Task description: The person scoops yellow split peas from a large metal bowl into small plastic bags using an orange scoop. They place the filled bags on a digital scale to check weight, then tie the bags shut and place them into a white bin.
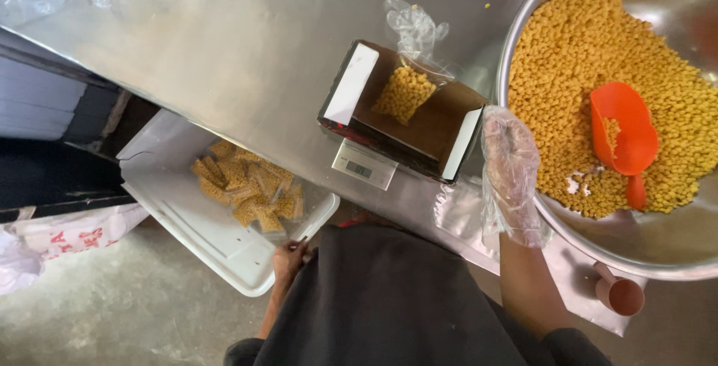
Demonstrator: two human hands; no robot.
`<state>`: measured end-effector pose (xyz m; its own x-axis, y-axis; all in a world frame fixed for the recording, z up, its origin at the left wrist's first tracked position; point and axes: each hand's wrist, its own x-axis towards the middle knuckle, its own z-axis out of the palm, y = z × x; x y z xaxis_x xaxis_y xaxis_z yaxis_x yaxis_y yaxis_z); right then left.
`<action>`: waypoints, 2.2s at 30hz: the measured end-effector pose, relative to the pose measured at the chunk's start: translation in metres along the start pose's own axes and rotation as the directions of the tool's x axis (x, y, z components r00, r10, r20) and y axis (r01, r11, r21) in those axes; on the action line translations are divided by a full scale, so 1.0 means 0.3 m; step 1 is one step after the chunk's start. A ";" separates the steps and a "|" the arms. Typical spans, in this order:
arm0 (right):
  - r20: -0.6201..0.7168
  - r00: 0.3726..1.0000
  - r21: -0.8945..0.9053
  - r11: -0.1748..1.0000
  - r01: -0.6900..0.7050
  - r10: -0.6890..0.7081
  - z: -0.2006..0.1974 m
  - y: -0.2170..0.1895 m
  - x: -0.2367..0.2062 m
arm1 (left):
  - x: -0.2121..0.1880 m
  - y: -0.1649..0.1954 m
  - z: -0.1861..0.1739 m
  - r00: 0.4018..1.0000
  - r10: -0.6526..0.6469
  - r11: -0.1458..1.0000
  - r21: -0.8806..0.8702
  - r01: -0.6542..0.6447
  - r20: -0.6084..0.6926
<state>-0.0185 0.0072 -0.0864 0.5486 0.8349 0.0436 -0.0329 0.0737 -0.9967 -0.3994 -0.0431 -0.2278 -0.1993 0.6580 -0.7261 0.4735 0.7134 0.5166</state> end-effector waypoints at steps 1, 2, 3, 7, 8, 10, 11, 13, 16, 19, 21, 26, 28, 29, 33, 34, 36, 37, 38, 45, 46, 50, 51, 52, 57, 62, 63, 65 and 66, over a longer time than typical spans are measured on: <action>0.013 1.000 0.000 1.000 0.002 -0.002 0.010 -0.002 0.007 | -0.003 -0.011 -0.004 1.000 -0.025 1.000 -0.009 0.025 -0.019; 0.026 1.000 -0.001 1.000 0.008 -0.008 0.019 -0.004 0.014 | -0.006 -0.018 -0.005 0.998 -0.047 0.999 -0.020 0.046 -0.035; 0.037 0.999 -0.002 1.000 0.014 -0.014 0.027 -0.005 0.021 | -0.010 -0.027 -0.008 0.996 -0.069 0.997 -0.031 0.068 -0.052; 0.082 0.992 -0.186 0.976 0.110 -0.096 0.054 -0.017 0.051 | -0.027 -0.058 -0.006 0.998 -0.065 0.988 -0.139 0.063 -0.011; 0.097 0.988 -0.276 0.950 0.146 -0.124 0.060 -0.021 0.059 | -0.034 -0.065 -0.004 0.993 -0.120 0.982 -0.149 0.116 -0.020; 0.081 0.989 -0.343 0.928 0.146 -0.126 0.071 -0.031 0.079 | -0.046 -0.074 0.002 0.987 -0.158 0.961 -0.229 0.153 -0.001; 0.072 0.989 -0.376 0.915 0.145 -0.128 0.076 -0.037 0.092 | -0.052 -0.077 0.004 0.990 -0.139 0.946 -0.294 0.139 0.022; 0.152 0.965 -0.435 0.863 0.259 -0.213 0.085 -0.053 0.127 | -0.065 -0.080 0.007 0.990 -0.130 0.928 -0.344 0.143 0.059; 0.298 0.914 -0.558 0.727 0.400 -0.274 0.097 -0.086 0.207 | -0.072 -0.074 -0.001 0.986 -0.143 0.935 -0.316 0.164 0.087; 0.452 0.858 -0.629 0.595 0.501 -0.244 0.113 -0.120 0.306 | -0.064 -0.068 -0.011 0.981 -0.164 0.926 -0.326 0.189 0.104; 0.544 0.825 -0.663 0.526 0.533 -0.149 0.130 -0.134 0.365 | -0.049 -0.073 -0.013 0.975 -0.190 0.906 -0.361 0.220 0.116; 0.593 0.802 -0.742 0.432 0.512 0.068 0.192 -0.135 0.439 | -0.009 -0.091 -0.020 0.990 -0.116 0.928 -0.346 0.136 0.079; 0.549 0.812 -0.780 0.471 0.412 0.198 0.215 -0.132 0.439 | -0.009 -0.082 -0.026 1.000 -0.003 0.978 -0.210 0.000 -0.013; 0.524 0.810 -0.797 0.486 0.358 0.262 0.226 -0.132 0.434 | -0.009 -0.072 -0.030 0.991 0.107 0.991 -0.077 -0.112 -0.075; 0.606 0.765 -0.732 0.528 0.431 0.217 0.241 -0.168 0.372 | -0.124 0.144 -0.048 0.872 0.475 0.878 -0.002 -0.478 -0.118; 0.661 0.727 -0.652 0.623 0.433 0.186 0.233 -0.189 0.348 | -0.174 0.227 -0.049 0.840 0.535 0.838 -0.066 -0.541 -0.093; 0.684 0.705 -0.698 0.445 0.560 0.186 0.196 -0.249 0.294 | -0.282 0.415 -0.047 0.571 0.815 0.573 -0.008 -0.819 -0.102; 0.649 0.729 -0.760 0.140 0.635 0.219 0.167 -0.287 0.265 | -0.333 0.512 -0.037 0.505 0.856 0.508 -0.001 -0.861 -0.115; 0.779 0.627 -0.611 0.229 0.757 0.007 0.131 -0.329 0.235 | -0.372 0.610 -0.031 0.310 0.935 0.323 0.053 -0.945 -0.172; 0.365 0.760 -0.299 0.705 0.643 -0.538 -0.086 -0.527 -0.025 | -0.524 0.983 0.140 0.284 0.950 0.311 -0.398 -0.863 0.127; 0.268 0.866 -0.106 0.880 0.462 -0.422 -0.105 -0.530 -0.063 | -0.550 0.977 0.167 0.332 0.926 0.376 -0.471 -0.798 0.178; 0.123 0.992 0.264 0.964 -0.029 -0.004 -0.173 -0.512 -0.176 | -0.616 0.940 0.254 0.254 0.954 0.301 -0.531 -0.792 0.162; 0.088 0.995 0.223 0.973 -0.055 0.036 -0.186 -0.502 -0.192 | -0.624 0.938 0.270 0.182 0.976 0.218 -0.506 -0.834 0.120; 0.069 0.997 0.224 0.974 -0.035 0.020 -0.197 -0.492 -0.205 | -0.628 0.941 0.283 0.105 0.991 0.131 -0.476 -0.870 0.080; -0.004 0.999 0.225 0.974 -0.035 0.037 -0.229 -0.434 -0.231 | -0.648 0.956 0.316 0.137 0.988 0.158 -0.479 -0.864 0.078; -0.052 0.999 0.243 0.970 0.026 -0.014 -0.225 -0.386 -0.244 | -0.660 0.946 0.313 0.173 0.984 0.177 -0.464 -0.868 0.052; -0.072 0.997 0.224 0.974 0.026 -0.010 -0.221 -0.378 -0.247 | -0.661 0.942 0.313 0.180 0.983 0.181 -0.454 -0.873 0.045; -0.080 0.996 0.165 0.985 0.056 -0.044 -0.210 -0.367 -0.250 | -0.660 0.938 0.313 0.198 0.980 0.189 -0.443 -0.877 0.026; -0.083 0.995 0.135 0.988 0.071 -0.060 -0.204 -0.362 -0.250 | -0.659 0.936 0.312 0.211 0.977 0.197 -0.441 -0.876 0.016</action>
<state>-0.0050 -0.0967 0.0144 0.6173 0.7807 0.0975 -0.1065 0.2057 -0.9728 -0.1468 0.0046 0.0182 0.4347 0.8322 0.3442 -0.1104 -0.3301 0.9375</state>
